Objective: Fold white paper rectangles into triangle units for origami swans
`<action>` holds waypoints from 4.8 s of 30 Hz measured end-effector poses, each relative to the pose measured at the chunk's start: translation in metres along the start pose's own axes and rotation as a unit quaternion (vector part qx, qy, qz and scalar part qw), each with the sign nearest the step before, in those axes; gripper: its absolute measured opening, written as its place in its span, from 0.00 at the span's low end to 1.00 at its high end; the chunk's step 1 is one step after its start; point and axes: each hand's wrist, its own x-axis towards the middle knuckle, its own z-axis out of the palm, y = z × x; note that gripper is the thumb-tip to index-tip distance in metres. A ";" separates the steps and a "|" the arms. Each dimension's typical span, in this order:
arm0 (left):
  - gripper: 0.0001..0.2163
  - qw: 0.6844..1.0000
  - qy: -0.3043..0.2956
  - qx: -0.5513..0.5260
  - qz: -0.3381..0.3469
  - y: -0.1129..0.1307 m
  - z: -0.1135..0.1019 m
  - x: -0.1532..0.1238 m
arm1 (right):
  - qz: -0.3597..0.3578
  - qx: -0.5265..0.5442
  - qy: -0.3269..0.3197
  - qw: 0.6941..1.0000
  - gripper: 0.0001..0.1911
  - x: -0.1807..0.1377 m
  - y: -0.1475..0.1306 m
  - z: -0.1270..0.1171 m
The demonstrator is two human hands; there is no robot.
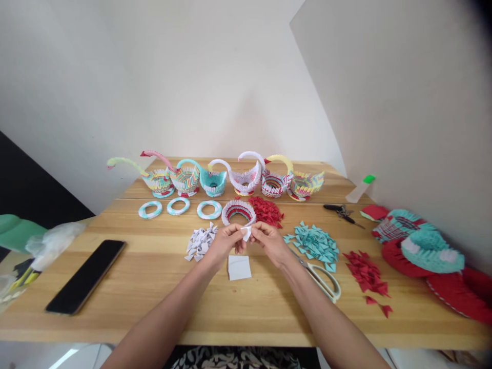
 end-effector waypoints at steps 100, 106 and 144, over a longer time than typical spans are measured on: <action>0.11 0.942 0.116 0.277 0.148 0.008 0.004 -0.006 | -0.084 -0.242 -0.014 0.966 0.08 0.000 -0.006 -0.003; 0.16 0.992 0.068 0.093 0.047 0.013 -0.005 -0.002 | -0.146 -0.282 0.014 0.948 0.09 -0.004 -0.019 -0.004; 0.08 0.926 0.025 0.340 0.162 0.000 -0.003 0.000 | -0.106 -0.257 -0.047 0.959 0.10 0.000 -0.011 -0.008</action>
